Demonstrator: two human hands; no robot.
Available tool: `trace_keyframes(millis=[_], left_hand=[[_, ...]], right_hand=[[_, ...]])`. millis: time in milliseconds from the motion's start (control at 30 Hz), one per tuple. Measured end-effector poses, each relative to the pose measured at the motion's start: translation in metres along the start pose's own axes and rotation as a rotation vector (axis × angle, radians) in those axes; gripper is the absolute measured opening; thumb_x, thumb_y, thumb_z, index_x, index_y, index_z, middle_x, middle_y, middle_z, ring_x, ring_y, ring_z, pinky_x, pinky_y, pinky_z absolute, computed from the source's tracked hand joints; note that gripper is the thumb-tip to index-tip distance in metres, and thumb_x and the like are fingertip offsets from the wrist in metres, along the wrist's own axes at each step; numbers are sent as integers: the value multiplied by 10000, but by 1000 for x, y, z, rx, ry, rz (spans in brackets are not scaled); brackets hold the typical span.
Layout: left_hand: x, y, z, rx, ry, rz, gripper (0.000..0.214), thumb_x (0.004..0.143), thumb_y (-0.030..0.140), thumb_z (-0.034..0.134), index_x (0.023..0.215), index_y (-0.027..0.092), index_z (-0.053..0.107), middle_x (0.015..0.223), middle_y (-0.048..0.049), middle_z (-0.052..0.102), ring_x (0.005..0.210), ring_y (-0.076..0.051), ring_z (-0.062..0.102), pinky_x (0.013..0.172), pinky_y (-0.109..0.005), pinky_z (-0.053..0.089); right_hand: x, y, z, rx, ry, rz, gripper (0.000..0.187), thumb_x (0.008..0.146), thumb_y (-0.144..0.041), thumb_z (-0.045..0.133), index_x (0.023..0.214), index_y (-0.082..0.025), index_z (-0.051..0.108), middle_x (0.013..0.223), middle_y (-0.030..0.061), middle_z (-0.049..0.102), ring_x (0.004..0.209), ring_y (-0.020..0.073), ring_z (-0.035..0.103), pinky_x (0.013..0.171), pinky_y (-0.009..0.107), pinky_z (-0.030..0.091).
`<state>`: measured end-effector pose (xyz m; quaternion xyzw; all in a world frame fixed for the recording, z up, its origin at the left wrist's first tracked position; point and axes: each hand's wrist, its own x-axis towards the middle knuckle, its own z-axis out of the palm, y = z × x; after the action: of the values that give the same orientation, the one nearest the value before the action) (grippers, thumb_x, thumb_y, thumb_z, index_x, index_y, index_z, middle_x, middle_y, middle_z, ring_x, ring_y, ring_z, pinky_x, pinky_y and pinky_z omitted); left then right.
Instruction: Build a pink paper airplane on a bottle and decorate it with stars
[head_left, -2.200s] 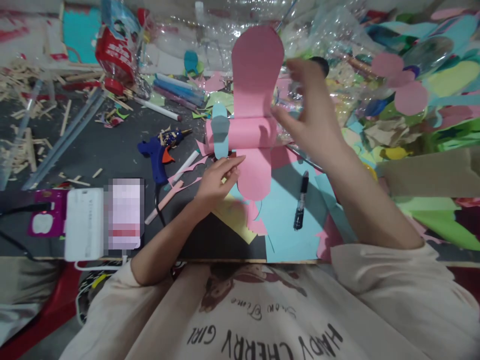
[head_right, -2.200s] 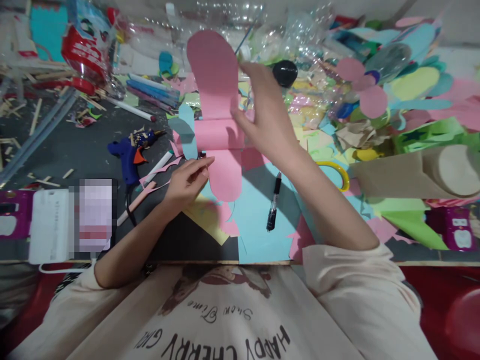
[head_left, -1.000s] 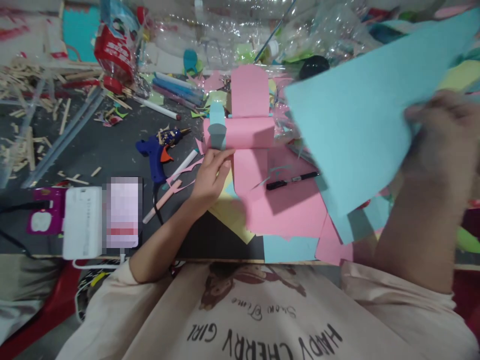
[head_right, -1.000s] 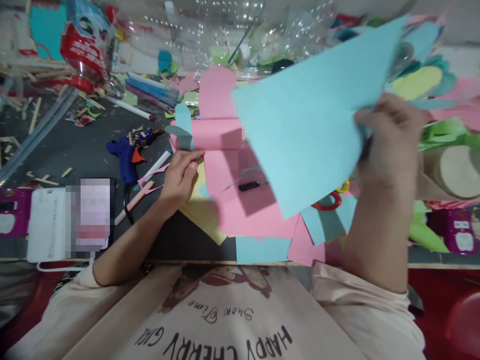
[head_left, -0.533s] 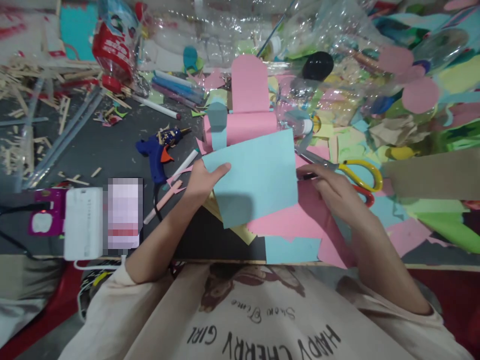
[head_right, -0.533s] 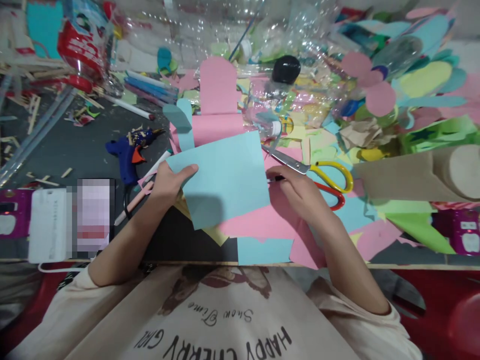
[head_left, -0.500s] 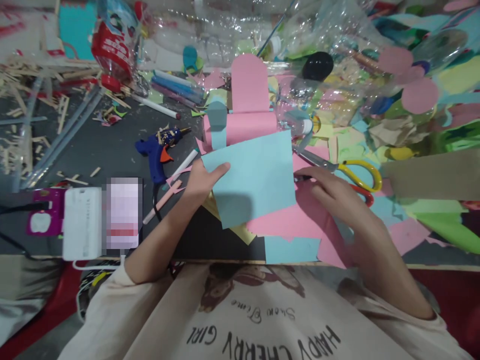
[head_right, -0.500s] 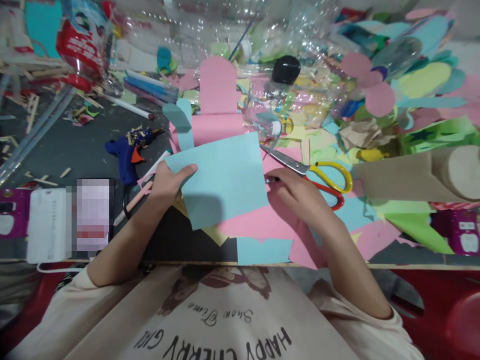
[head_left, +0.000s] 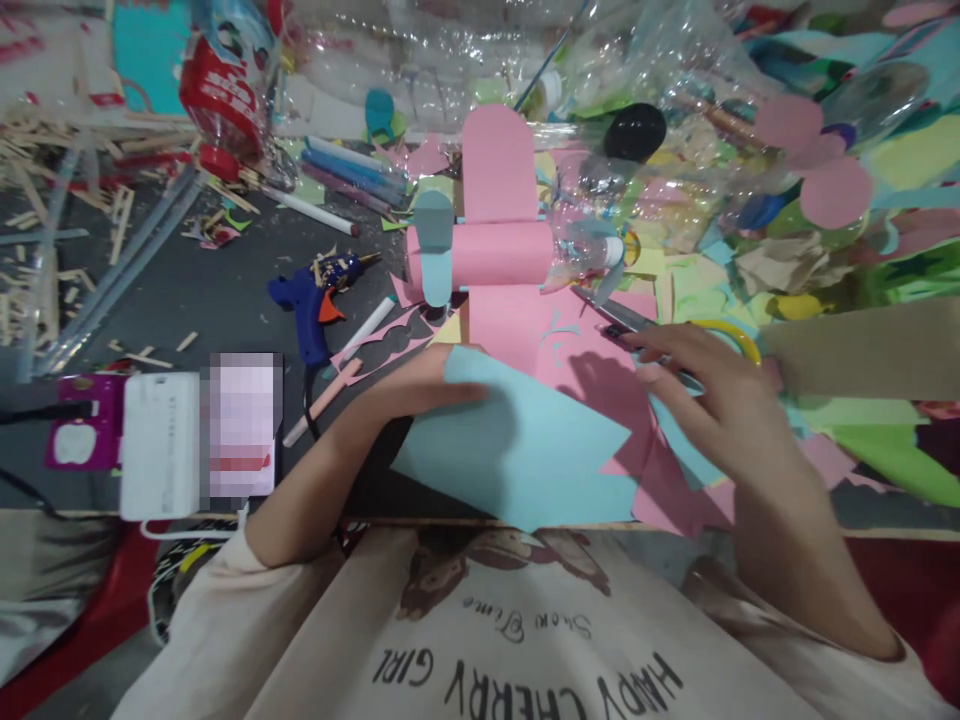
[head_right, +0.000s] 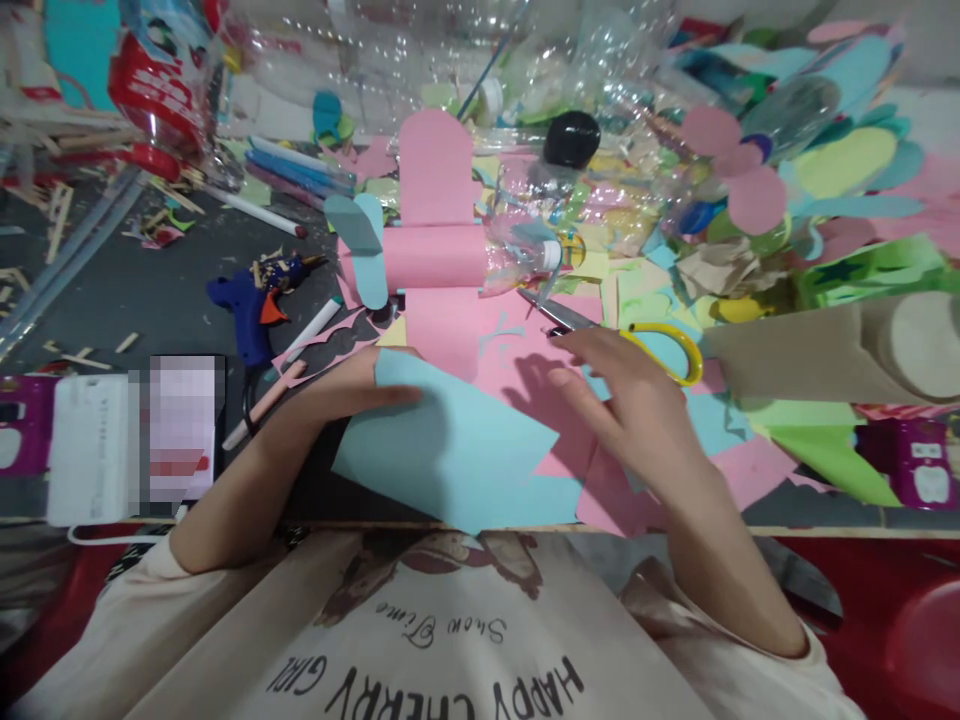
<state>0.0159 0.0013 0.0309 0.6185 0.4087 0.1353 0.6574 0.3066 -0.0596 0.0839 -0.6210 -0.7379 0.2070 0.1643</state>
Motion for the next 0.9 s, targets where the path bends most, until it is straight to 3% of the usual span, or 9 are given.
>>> trace_keyframes(millis=[67, 167, 367, 467, 533, 633, 700, 800, 900], left_hand=[[0, 3, 3, 61, -85, 20, 277, 748, 431, 685, 892, 195, 686, 837, 3, 722, 767, -162, 643, 698, -249, 505], [1, 1, 3, 54, -61, -14, 310, 730, 461, 698, 873, 186, 694, 815, 4, 723, 753, -167, 643, 670, -244, 497], [-1, -6, -12, -96, 354, -2, 421, 632, 489, 825, 874, 161, 723, 806, -16, 729, 781, -193, 686, 684, -256, 538], [1, -8, -13, -239, 546, 37, 434, 591, 470, 862, 847, 157, 703, 768, -29, 727, 732, -182, 697, 677, -265, 565], [3, -9, -9, -284, 572, 63, 429, 591, 453, 866, 850, 155, 699, 809, -45, 741, 773, -192, 713, 701, -276, 583], [6, -11, -2, -271, 535, 58, 404, 616, 442, 847, 864, 155, 707, 803, -45, 743, 813, -210, 723, 706, -284, 588], [7, -11, 3, -254, 526, 48, 384, 625, 444, 829, 862, 162, 722, 786, -34, 746, 788, -204, 719, 684, -277, 580], [7, -10, 8, -207, 531, 74, 313, 648, 428, 793, 832, 179, 753, 795, -28, 762, 748, -187, 708, 666, -264, 568], [6, -9, 12, -129, 507, 140, 180, 705, 341, 730, 793, 196, 789, 840, -35, 787, 815, -187, 725, 743, -258, 576]], right_hand=[[9, -13, 16, 239, -177, -32, 331, 947, -473, 517, 1057, -218, 697, 1023, 105, 729, 967, 262, 683, 802, 379, 534], [20, -21, 44, 545, -454, 73, 247, 881, -450, 610, 898, -215, 687, 693, 3, 614, 600, 147, 536, 552, 278, 432], [22, 3, 58, 857, 75, 379, 277, 756, -432, 735, 722, -245, 534, 513, -87, 367, 470, 86, 319, 468, 227, 264], [14, 11, 53, 846, -147, 365, 339, 732, -427, 759, 606, -232, 511, 493, -57, 456, 460, 99, 407, 472, 249, 345], [11, 11, 49, 759, -155, 322, 338, 776, -442, 715, 585, -229, 535, 518, -24, 524, 481, 122, 471, 498, 279, 406], [16, 5, 40, 569, 244, 247, 219, 837, -422, 645, 715, -246, 599, 671, 11, 617, 603, 164, 562, 608, 326, 488], [27, -4, 34, 442, 346, 165, 164, 861, -408, 618, 814, -252, 634, 816, 49, 676, 746, 205, 619, 715, 367, 516], [49, -22, 25, 334, 126, 16, 233, 916, -425, 551, 907, -242, 694, 968, 92, 721, 908, 248, 650, 803, 395, 512], [70, -39, 24, 350, -139, -104, 315, 964, -424, 504, 898, -215, 730, 956, 81, 738, 868, 217, 647, 739, 335, 478]])
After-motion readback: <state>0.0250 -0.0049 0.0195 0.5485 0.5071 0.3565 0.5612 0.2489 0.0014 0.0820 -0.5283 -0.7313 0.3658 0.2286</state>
